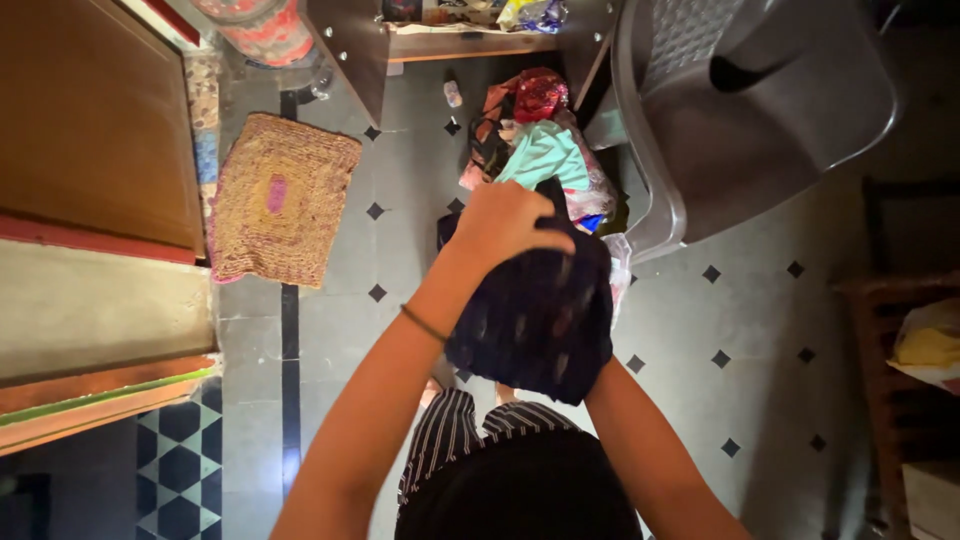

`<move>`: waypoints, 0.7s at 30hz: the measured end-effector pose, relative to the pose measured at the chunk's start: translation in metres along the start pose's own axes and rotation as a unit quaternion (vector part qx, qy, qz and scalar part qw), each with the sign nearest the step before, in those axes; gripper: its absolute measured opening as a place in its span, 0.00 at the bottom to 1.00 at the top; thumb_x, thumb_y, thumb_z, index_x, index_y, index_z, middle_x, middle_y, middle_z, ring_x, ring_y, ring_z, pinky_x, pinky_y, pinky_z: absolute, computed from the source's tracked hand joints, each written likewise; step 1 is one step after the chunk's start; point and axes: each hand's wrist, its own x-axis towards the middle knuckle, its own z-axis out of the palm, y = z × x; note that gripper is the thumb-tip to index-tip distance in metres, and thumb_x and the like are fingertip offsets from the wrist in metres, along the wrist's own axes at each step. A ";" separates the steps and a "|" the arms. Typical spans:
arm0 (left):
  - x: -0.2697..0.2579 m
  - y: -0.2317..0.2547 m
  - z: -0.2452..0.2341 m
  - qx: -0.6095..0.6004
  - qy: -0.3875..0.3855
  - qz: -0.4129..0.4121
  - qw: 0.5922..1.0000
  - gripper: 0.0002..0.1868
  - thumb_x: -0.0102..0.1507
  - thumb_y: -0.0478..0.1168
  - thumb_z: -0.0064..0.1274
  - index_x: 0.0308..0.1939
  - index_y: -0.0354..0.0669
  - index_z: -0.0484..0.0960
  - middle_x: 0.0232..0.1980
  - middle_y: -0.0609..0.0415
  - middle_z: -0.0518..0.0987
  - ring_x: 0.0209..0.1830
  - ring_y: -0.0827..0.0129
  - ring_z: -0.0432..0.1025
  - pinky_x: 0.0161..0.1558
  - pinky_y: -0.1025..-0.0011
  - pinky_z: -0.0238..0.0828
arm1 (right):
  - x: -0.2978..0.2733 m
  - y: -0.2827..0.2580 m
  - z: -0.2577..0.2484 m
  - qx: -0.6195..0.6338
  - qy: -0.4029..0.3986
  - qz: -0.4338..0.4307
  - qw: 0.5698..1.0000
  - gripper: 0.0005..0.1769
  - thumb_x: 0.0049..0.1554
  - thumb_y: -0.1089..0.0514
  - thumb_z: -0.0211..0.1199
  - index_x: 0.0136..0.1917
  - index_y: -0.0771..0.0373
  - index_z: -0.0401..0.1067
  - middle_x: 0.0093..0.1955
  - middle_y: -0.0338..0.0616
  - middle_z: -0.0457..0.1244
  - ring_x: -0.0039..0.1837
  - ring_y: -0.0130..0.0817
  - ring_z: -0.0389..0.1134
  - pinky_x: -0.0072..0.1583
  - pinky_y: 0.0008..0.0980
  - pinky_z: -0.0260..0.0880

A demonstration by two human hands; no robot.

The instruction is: Sorting, inspecting, and organizing various pieces of clothing from a pile on the floor.

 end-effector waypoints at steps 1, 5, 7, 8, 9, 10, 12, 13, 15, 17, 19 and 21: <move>0.002 -0.009 0.015 -0.001 0.000 0.002 1.000 0.34 0.50 0.72 0.62 0.33 0.43 0.86 0.33 0.47 0.82 0.39 0.50 0.78 0.40 0.53 0.72 | -0.002 0.000 -0.004 -0.012 0.004 0.000 1.000 0.48 0.56 0.36 0.50 0.81 0.60 0.47 0.82 0.54 0.43 0.80 0.57 0.43 0.73 0.71 0.37; -0.005 -0.023 0.053 0.049 0.152 -0.009 0.987 0.23 0.58 0.60 0.64 0.37 0.42 0.85 0.37 0.50 0.81 0.45 0.53 0.75 0.50 0.53 0.66 | 0.006 -0.047 -0.013 -0.064 0.018 0.000 0.998 0.49 0.54 0.37 0.51 0.82 0.61 0.47 0.82 0.54 0.42 0.81 0.57 0.43 0.72 0.72 0.37; -0.025 -0.006 0.053 0.056 0.203 -0.003 0.978 0.20 0.60 0.55 0.63 0.40 0.42 0.84 0.41 0.50 0.82 0.49 0.53 0.73 0.54 0.52 0.64 | 0.014 -0.082 -0.013 -0.089 0.024 -0.001 0.996 0.50 0.54 0.37 0.52 0.82 0.61 0.46 0.82 0.54 0.42 0.81 0.58 0.42 0.72 0.72 0.36; -0.041 0.009 0.050 0.038 0.245 -0.024 0.968 0.17 0.63 0.52 0.61 0.46 0.44 0.83 0.52 0.50 0.80 0.59 0.51 0.70 0.63 0.51 0.60 | 0.016 -0.093 -0.011 -0.101 0.024 -0.002 0.995 0.50 0.54 0.37 0.52 0.82 0.61 0.46 0.82 0.54 0.42 0.81 0.58 0.42 0.72 0.73 0.36; -0.058 0.025 0.047 0.021 0.287 -0.046 0.957 0.17 0.65 0.49 0.58 0.53 0.46 0.81 0.62 0.50 0.77 0.69 0.49 0.66 0.72 0.49 0.55 | 0.018 -0.104 -0.009 -0.112 0.024 -0.003 0.993 0.50 0.53 0.37 0.53 0.82 0.61 0.46 0.82 0.54 0.42 0.81 0.58 0.42 0.72 0.73 0.36; -0.070 0.032 0.059 0.024 0.288 -0.047 0.956 0.17 0.65 0.49 0.58 0.53 0.46 0.81 0.62 0.50 0.77 0.69 0.49 0.66 0.72 0.49 0.55 | 0.021 -0.115 -0.008 -0.122 0.026 -0.008 0.992 0.51 0.53 0.37 0.53 0.82 0.61 0.46 0.83 0.54 0.42 0.81 0.58 0.42 0.72 0.73 0.35; -0.093 0.050 0.083 -0.051 0.310 -0.171 0.934 0.30 0.66 0.52 0.54 0.69 0.43 0.73 0.76 0.42 0.66 0.77 0.39 0.57 0.72 0.42 0.38 | 0.025 -0.136 -0.007 -0.143 0.030 -0.017 0.989 0.51 0.53 0.37 0.54 0.82 0.61 0.46 0.83 0.54 0.41 0.81 0.58 0.42 0.72 0.74 0.35; -0.093 0.037 0.103 -0.049 0.312 -0.171 0.933 0.30 0.66 0.52 0.54 0.69 0.43 0.73 0.76 0.42 0.66 0.77 0.39 0.57 0.72 0.42 0.38 | 0.022 -0.143 -0.008 -0.154 0.033 -0.020 0.987 0.52 0.52 0.38 0.54 0.83 0.61 0.46 0.83 0.54 0.41 0.81 0.58 0.41 0.72 0.74 0.35; -0.099 0.019 0.148 -0.267 0.242 -0.201 0.911 0.42 0.68 0.57 0.52 0.79 0.40 0.56 0.81 0.36 0.51 0.79 0.37 0.47 0.73 0.51 0.43 | 0.006 -0.149 -0.010 -0.179 0.033 -0.019 0.983 0.53 0.52 0.38 0.55 0.83 0.61 0.45 0.83 0.54 0.41 0.81 0.58 0.41 0.71 0.74 0.34; -0.094 0.003 0.146 -0.467 0.210 -0.240 0.825 0.44 0.67 0.60 0.50 0.80 0.47 0.52 0.80 0.42 0.57 0.77 0.45 0.53 0.73 0.55 0.49 | 0.001 -0.158 -0.012 -0.206 0.038 -0.018 0.978 0.53 0.51 0.38 0.56 0.83 0.61 0.45 0.83 0.54 0.40 0.81 0.58 0.41 0.71 0.75 0.34; -0.092 -0.026 0.176 -0.643 0.168 -0.262 0.700 0.45 0.65 0.63 0.47 0.80 0.54 0.49 0.78 0.48 0.62 0.76 0.53 0.59 0.73 0.59 0.55 | -0.001 -0.169 -0.018 -0.234 0.046 -0.020 0.971 0.54 0.51 0.38 0.57 0.83 0.61 0.45 0.83 0.54 0.40 0.81 0.58 0.40 0.71 0.76 0.33; -0.092 -0.073 0.234 -0.942 0.095 -0.133 0.292 0.48 0.71 0.64 0.49 0.83 0.34 0.54 0.80 0.42 0.60 0.75 0.52 0.59 0.74 0.61 0.54 | 0.004 -0.185 -0.025 -0.259 0.057 -0.025 0.964 0.55 0.50 0.38 0.57 0.83 0.61 0.44 0.83 0.54 0.40 0.81 0.58 0.40 0.71 0.76 0.33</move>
